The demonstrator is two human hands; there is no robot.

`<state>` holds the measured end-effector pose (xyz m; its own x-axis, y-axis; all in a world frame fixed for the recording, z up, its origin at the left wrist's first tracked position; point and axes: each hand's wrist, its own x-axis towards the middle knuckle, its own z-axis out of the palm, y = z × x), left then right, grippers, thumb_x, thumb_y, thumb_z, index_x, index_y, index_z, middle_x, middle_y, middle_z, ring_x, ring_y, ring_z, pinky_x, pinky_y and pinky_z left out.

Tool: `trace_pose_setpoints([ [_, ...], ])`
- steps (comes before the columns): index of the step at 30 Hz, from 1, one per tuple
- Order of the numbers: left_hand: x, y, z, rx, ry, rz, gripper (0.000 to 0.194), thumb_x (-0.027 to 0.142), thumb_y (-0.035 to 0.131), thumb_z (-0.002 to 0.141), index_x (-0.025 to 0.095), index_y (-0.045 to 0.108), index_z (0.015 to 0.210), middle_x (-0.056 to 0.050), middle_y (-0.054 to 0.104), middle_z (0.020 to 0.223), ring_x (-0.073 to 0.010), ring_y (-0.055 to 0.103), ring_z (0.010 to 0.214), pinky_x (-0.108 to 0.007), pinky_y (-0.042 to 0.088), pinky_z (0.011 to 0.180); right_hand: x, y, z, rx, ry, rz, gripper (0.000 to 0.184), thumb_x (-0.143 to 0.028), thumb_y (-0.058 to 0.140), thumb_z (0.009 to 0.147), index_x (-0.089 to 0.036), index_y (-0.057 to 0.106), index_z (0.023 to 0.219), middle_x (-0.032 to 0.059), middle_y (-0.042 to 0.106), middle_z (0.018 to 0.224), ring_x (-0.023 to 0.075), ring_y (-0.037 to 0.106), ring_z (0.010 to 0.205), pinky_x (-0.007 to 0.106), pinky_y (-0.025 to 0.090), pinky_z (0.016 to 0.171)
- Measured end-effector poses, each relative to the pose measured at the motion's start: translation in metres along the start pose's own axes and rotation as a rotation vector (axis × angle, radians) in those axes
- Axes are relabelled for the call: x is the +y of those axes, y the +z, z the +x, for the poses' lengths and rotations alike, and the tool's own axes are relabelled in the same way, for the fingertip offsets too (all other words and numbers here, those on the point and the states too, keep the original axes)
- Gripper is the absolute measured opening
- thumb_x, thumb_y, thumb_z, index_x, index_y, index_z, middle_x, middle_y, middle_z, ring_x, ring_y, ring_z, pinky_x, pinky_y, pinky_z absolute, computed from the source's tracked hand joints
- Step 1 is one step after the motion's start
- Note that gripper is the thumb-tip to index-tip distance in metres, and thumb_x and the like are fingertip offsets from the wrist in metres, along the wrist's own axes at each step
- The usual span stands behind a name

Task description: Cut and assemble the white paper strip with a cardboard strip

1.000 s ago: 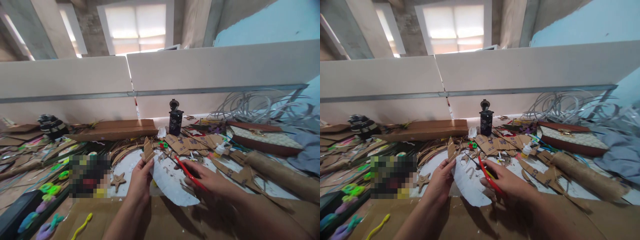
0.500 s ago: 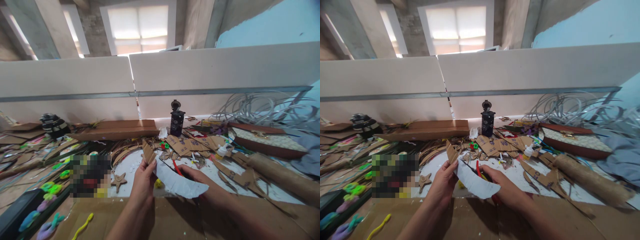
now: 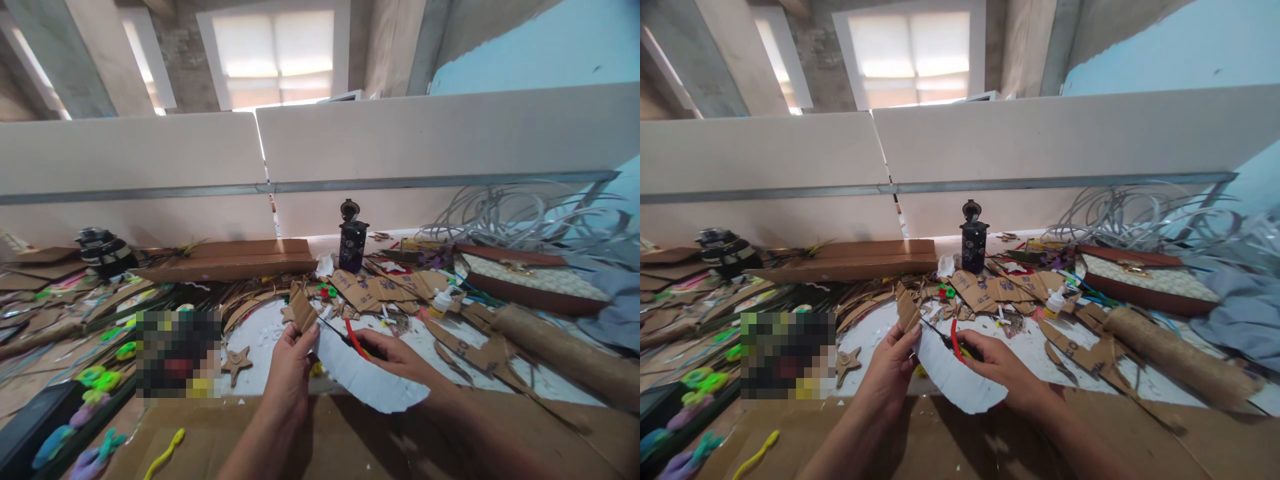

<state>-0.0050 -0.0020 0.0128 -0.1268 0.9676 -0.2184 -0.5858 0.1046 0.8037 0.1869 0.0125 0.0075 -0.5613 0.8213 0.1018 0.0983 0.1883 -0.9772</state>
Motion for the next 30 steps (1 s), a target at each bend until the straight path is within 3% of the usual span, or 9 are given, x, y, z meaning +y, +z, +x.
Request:
trace_pose_setpoints([
  [14,-0.003,0.004,-0.005,-0.007,0.015,-0.04,0.043,0.027,0.093,0.052,0.014,0.072,0.087,-0.003,0.075,0.075,-0.0116,0.063,0.059,-0.019,0.047,0.052,0.011,-0.001,0.003,0.008,-0.014,0.065,0.046,-0.049,0.068,0.085,-0.022,0.069,0.122,0.0093,0.071,0.121,0.0339,0.062,0.115,0.042,0.047,0.099],
  [23,-0.004,0.005,-0.005,0.023,0.045,-0.054,0.042,0.026,0.093,0.049,0.015,0.072,0.085,-0.004,0.076,0.079,-0.0145,0.066,0.064,-0.022,0.05,0.059,0.009,-0.001,0.003,0.02,-0.016,0.003,0.043,-0.048,0.066,0.086,-0.023,0.071,0.121,0.0102,0.071,0.122,0.0361,0.061,0.118,0.044,0.046,0.1],
  [30,-0.006,0.004,-0.003,0.046,0.025,-0.055,0.043,0.029,0.093,0.048,0.015,0.072,0.083,-0.003,0.075,0.074,-0.0135,0.064,0.061,-0.022,0.049,0.057,0.019,0.002,0.004,0.028,0.006,0.099,0.044,-0.043,0.071,0.081,-0.025,0.071,0.121,0.0087,0.073,0.12,0.0373,0.061,0.115,0.045,0.046,0.1],
])
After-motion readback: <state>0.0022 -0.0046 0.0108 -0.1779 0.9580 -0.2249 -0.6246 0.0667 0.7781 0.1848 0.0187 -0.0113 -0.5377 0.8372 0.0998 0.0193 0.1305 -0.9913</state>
